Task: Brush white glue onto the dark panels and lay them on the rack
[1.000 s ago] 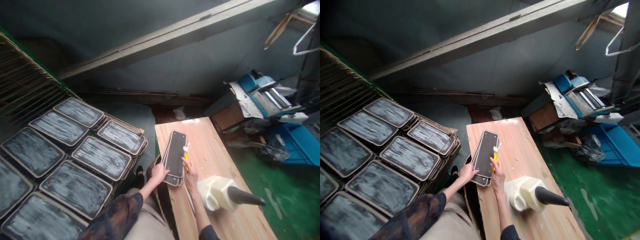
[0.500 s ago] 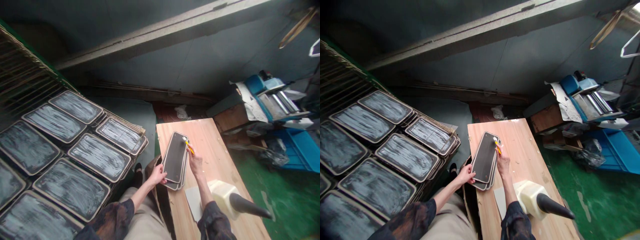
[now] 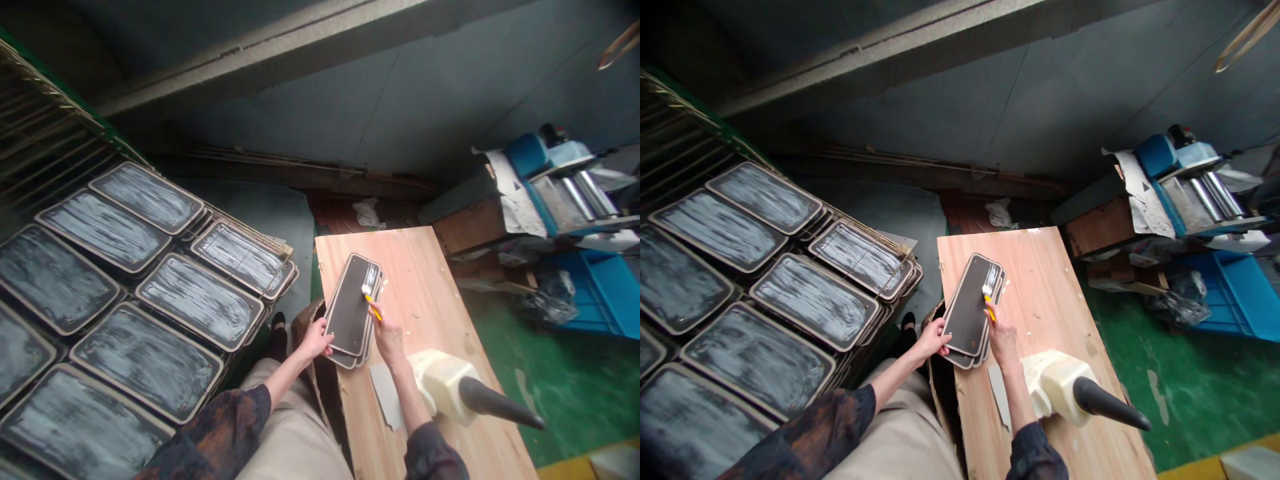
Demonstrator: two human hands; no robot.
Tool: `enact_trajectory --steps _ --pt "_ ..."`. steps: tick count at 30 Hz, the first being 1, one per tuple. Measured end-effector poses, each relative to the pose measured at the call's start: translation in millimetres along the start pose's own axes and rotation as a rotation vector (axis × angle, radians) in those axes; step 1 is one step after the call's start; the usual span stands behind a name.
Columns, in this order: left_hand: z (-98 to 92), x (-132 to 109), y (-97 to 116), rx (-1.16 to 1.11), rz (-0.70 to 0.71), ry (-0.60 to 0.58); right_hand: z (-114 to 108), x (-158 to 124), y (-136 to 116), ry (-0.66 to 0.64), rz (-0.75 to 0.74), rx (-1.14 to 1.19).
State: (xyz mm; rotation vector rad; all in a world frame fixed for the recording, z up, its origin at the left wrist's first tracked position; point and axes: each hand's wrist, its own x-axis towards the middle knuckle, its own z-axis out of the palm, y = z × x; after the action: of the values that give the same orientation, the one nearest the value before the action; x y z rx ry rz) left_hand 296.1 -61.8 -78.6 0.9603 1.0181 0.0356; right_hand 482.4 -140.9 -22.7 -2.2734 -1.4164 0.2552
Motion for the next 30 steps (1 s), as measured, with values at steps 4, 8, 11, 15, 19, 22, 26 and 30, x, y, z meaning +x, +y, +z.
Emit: enact_trajectory --steps 4,8,11,15,19,22,26,30 --pt "-0.3 -1.4 -2.3 -0.014 0.013 -0.011 -5.9 -48.9 -18.1 -0.106 0.017 0.104" --pt "0.0 -1.3 -4.7 -0.042 0.004 -0.006 -16.0 -82.1 -35.1 -0.216 0.101 0.181" --pt "0.3 -1.6 -4.8 -0.04 -0.003 -0.007 -27.0 -92.2 -42.0 -0.296 0.151 0.261" --pt "-0.7 -3.7 -4.8 -0.032 -0.004 -0.018 -46.0 -87.1 -45.6 -0.39 0.258 0.404" --pt "-2.4 -4.7 -7.1 -0.023 0.022 -0.03 -51.0 -67.6 -42.1 -0.414 0.334 0.587" --pt "-2.9 -2.4 -9.8 0.007 0.033 -0.029 -38.3 -45.0 -30.8 -0.426 0.384 0.739" --pt "-2.2 1.8 -12.3 0.029 0.032 -0.019 -15.2 -5.8 -8.2 -0.242 0.449 0.796" --pt "-1.2 2.1 -10.9 0.009 0.032 -0.008 -6.1 31.8 5.5 0.002 0.367 0.723"
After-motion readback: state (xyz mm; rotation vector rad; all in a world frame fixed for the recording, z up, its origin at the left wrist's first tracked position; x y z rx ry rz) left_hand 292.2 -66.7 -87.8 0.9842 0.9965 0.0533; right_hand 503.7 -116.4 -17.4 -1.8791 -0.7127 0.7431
